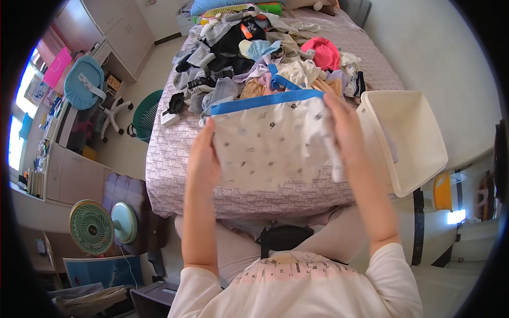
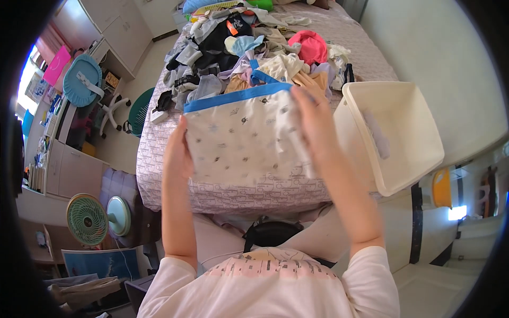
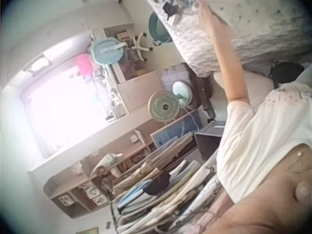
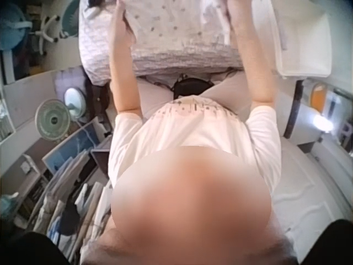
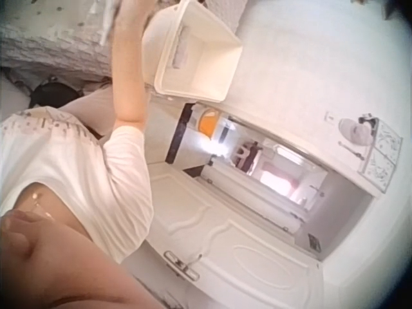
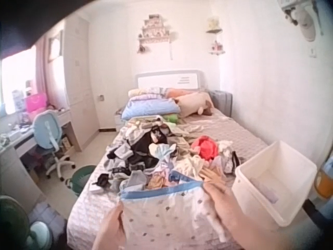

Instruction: The person wipes the exterior and interior of a white plastic bin with a cloth, then folds several items of clothing and places them inside the bin.

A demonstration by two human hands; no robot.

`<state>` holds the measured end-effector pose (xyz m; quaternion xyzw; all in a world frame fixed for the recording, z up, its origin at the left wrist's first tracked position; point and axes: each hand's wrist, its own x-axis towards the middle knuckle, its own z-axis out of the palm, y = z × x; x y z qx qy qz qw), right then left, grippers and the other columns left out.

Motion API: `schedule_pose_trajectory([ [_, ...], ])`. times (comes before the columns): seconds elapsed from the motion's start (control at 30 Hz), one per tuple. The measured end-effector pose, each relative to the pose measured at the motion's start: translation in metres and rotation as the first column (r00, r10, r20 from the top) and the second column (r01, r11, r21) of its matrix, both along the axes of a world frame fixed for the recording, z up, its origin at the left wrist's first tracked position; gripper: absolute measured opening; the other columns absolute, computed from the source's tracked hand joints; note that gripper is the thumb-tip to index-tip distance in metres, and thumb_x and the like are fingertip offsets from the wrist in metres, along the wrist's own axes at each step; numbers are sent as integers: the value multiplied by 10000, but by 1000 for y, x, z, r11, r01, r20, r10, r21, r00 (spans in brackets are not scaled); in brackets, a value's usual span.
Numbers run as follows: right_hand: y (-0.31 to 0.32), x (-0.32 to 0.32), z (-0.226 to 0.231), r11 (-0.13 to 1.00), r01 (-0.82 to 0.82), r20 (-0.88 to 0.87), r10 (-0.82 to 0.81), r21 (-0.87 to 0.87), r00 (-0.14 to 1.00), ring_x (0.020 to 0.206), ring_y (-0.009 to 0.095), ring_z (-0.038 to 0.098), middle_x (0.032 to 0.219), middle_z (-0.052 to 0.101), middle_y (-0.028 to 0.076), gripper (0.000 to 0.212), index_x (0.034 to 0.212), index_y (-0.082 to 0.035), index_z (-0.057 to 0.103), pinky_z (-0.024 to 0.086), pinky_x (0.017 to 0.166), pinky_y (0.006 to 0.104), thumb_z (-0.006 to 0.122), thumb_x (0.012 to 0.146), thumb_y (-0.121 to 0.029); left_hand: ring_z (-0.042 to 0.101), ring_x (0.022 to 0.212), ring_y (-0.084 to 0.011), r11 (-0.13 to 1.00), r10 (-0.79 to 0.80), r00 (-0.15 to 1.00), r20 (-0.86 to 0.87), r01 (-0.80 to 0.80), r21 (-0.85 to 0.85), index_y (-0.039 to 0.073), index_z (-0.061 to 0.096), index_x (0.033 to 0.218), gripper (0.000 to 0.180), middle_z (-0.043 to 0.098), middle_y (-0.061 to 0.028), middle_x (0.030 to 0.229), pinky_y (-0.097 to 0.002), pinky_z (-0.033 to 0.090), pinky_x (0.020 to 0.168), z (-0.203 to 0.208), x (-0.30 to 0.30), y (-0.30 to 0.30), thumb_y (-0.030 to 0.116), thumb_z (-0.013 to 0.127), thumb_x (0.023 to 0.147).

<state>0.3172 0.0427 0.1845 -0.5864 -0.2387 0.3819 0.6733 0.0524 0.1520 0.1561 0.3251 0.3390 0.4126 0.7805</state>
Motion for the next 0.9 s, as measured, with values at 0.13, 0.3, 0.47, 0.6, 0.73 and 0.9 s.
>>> schedule_pose_trajectory([
  [0.13,-20,-90,2,978,-200,253,181,52,950,710,53,604,914,678,-2,227,1127,-67,676,484,599,218,711,969,-226,697,910,-155,979,96,971,219,-132,157,-3,633,1197,365,703,-84,1092,-289,580,796,-13,42,-67,309,469,1101],
  [0.3,-34,-96,-22,921,-333,809,36,200,587,757,48,598,906,665,0,234,1143,-64,677,489,634,264,734,917,-83,621,872,-41,948,144,982,123,-172,267,1,671,1137,272,695,-13,1006,-209,493,716,-23,42,-99,241,560,1073],
  [0.47,-46,-35,-19,983,-73,164,46,167,985,805,40,569,920,658,-24,206,1147,-33,686,460,703,226,698,947,-80,708,839,-119,960,204,978,36,-207,190,12,704,1075,222,741,-51,965,-260,573,755,-22,7,-51,221,650,1020],
  [0.6,-31,6,7,991,-16,293,-23,130,956,811,27,534,906,646,-35,196,1130,-19,710,437,736,200,709,949,-92,702,834,-111,942,141,990,-19,-129,311,10,707,1082,223,740,-44,976,-258,570,743,-10,-35,7,217,648,1022],
  [0.73,-35,15,30,973,-34,629,-121,228,768,908,70,586,958,674,-15,166,1098,-13,717,462,844,224,697,934,-38,662,899,-62,774,74,996,-57,-21,633,-6,709,1067,218,730,-22,987,-213,515,797,20,-42,26,188,613,1043],
  [0.9,-72,16,-2,960,-224,800,-1,170,600,1164,217,604,1196,664,62,300,1036,-45,740,473,1009,323,676,779,97,671,1180,-284,296,110,947,-302,259,919,-5,750,1080,205,746,-135,1164,-468,431,1107,10,-68,-9,51,670,900],
])
